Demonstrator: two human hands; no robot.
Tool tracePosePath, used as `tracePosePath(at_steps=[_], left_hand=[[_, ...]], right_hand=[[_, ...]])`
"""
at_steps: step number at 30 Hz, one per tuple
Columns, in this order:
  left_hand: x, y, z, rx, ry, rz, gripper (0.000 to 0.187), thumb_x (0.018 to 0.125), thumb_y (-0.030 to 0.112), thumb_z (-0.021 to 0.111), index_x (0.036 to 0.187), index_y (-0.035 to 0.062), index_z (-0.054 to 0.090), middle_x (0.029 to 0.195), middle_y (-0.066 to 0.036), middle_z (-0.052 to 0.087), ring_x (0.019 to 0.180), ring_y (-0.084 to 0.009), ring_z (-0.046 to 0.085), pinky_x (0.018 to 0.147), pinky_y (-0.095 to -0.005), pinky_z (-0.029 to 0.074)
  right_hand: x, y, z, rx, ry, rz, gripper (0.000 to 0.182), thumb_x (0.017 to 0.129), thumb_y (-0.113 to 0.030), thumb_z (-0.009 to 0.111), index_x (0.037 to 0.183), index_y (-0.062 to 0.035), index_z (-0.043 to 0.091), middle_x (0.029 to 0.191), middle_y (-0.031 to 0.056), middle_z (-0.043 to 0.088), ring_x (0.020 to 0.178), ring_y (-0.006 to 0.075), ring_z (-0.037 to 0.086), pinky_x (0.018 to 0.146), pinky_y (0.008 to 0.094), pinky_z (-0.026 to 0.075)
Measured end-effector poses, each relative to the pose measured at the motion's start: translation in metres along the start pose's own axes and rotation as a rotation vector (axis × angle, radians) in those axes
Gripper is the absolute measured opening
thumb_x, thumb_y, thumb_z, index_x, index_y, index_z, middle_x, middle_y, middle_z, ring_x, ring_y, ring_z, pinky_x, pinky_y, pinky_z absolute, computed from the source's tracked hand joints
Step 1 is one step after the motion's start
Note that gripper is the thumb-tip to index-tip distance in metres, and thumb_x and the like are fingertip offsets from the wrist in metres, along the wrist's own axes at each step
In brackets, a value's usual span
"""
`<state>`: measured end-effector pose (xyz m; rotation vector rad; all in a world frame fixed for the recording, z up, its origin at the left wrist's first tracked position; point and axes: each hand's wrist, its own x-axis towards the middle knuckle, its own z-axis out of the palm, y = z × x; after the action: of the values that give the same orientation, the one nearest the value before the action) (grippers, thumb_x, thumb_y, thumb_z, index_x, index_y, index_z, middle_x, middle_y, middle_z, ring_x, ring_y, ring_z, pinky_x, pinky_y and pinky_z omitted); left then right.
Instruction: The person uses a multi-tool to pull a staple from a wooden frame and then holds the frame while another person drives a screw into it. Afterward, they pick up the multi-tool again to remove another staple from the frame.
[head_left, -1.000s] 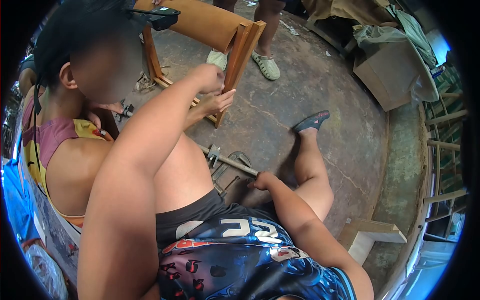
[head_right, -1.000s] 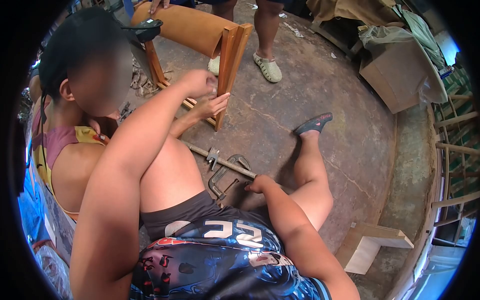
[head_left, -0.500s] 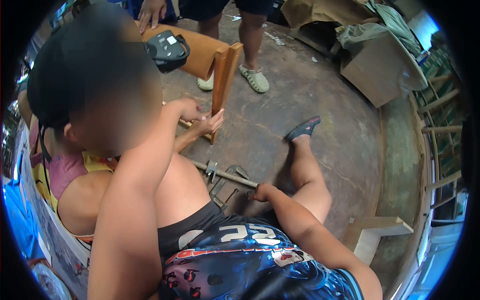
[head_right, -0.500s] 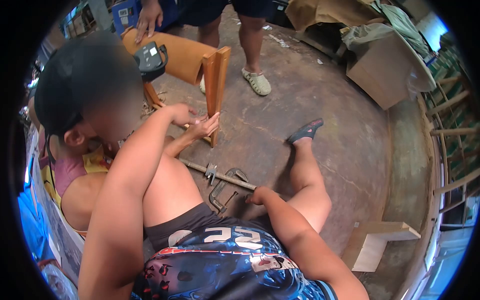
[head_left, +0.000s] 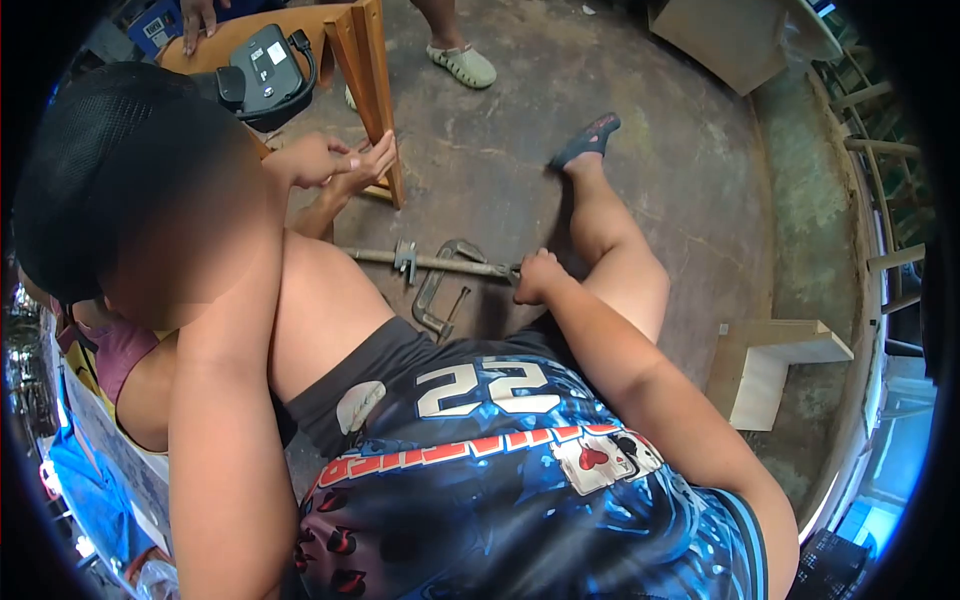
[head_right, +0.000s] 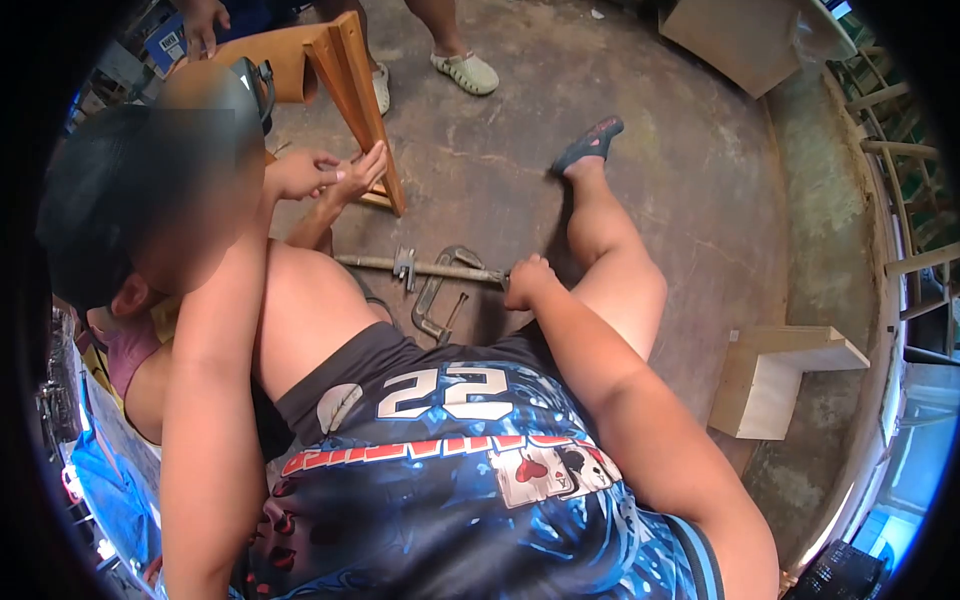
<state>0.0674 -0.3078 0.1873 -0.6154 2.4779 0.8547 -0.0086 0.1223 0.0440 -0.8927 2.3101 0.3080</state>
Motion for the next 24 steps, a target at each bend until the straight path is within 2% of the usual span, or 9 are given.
tracePosePath(at_steps=[3, 6, 8, 13, 18, 19, 23, 24], left_hand=[[-0.006, 0.008, 0.003, -0.005, 0.004, 0.032, 0.064, 0.092, 0.043, 0.07, 0.135, -0.0021, 0.057, 0.108, -0.019, 0.07, 0.074, -0.017, 0.067, 0.068, -0.0307, 0.053], [-0.005, 0.009, 0.003, 0.052, 0.015, 0.01, 0.062, 0.092, 0.041, 0.071, 0.134, -0.003, 0.058, 0.106, -0.019, 0.07, 0.073, -0.0163, 0.066, 0.067, -0.0308, 0.053], [-0.007, 0.011, 0.002, 0.06, -0.006, -0.032, 0.064, 0.091, 0.043, 0.071, 0.136, -0.0002, 0.057, 0.106, -0.018, 0.07, 0.071, -0.0155, 0.065, 0.062, -0.0303, 0.052], [0.002, 0.009, 0.002, 0.083, -0.012, -0.066, 0.066, 0.091, 0.047, 0.07, 0.14, 0.0043, 0.056, 0.11, -0.016, 0.069, 0.071, -0.0149, 0.064, 0.056, -0.0292, 0.049], [0.016, 0.014, 0.002, 0.132, -0.023, -0.063, 0.068, 0.09, 0.05, 0.07, 0.141, 0.0064, 0.056, 0.119, -0.018, 0.067, 0.075, -0.0159, 0.065, 0.057, -0.0303, 0.05], [0.017, 0.015, 0.002, 0.12, -0.014, -0.041, 0.07, 0.087, 0.051, 0.072, 0.139, 0.0071, 0.057, 0.112, -0.016, 0.07, 0.084, -0.0226, 0.069, 0.07, -0.0369, 0.056], [0.039, 0.01, 0.006, 0.162, 0.008, 0.038, 0.07, 0.086, 0.05, 0.073, 0.138, 0.0061, 0.058, 0.11, -0.016, 0.07, 0.085, -0.0238, 0.068, 0.073, -0.0374, 0.056], [0.041, 0.013, 0.005, 0.15, -0.016, 0.026, 0.068, 0.087, 0.049, 0.073, 0.138, 0.0061, 0.058, 0.114, -0.017, 0.069, 0.084, -0.0229, 0.068, 0.074, -0.0366, 0.056]], right_hand=[[0.007, -0.001, 0.006, -0.054, 0.005, -0.025, 0.06, 0.074, -0.03, 0.068, 0.123, 0.0029, 0.062, 0.13, 0.0233, 0.055, 0.124, 0.0366, 0.053, 0.102, 0.041, 0.047], [0.015, -0.004, 0.002, -0.231, -0.024, -0.063, 0.06, 0.074, -0.03, 0.07, 0.126, -0.0007, 0.062, 0.132, 0.0196, 0.055, 0.124, 0.0319, 0.053, 0.101, 0.0383, 0.046], [0.021, -0.009, -0.002, -0.352, -0.034, -0.077, 0.061, 0.074, -0.03, 0.071, 0.127, -0.002, 0.062, 0.132, 0.0181, 0.056, 0.125, 0.0303, 0.053, 0.102, 0.0364, 0.044], [0.036, -0.015, -0.018, -0.486, -0.173, -0.112, 0.08, 0.067, -0.044, 0.081, 0.136, -0.0088, 0.06, 0.142, 0.0122, 0.054, 0.133, 0.0248, 0.049, 0.104, 0.0361, 0.042], [0.055, -0.024, -0.029, -0.588, -0.24, -0.142, 0.078, 0.067, -0.051, 0.08, 0.133, -0.0132, 0.065, 0.143, 0.0083, 0.055, 0.135, 0.0226, 0.047, 0.104, 0.0347, 0.04], [0.06, -0.028, -0.029, -0.617, -0.26, -0.15, 0.076, 0.067, -0.052, 0.08, 0.132, -0.0146, 0.066, 0.142, 0.0074, 0.056, 0.134, 0.0226, 0.048, 0.103, 0.0353, 0.04], [0.073, -0.053, -0.033, -0.697, -0.394, -0.142, 0.069, 0.068, -0.053, 0.078, 0.129, -0.0209, 0.068, 0.139, 0.0047, 0.059, 0.131, 0.0234, 0.047, 0.097, 0.0413, 0.04], [0.077, -0.057, -0.033, -0.715, -0.42, -0.141, 0.068, 0.07, -0.052, 0.077, 0.13, -0.0215, 0.068, 0.139, 0.0051, 0.058, 0.131, 0.0244, 0.046, 0.096, 0.043, 0.039]])
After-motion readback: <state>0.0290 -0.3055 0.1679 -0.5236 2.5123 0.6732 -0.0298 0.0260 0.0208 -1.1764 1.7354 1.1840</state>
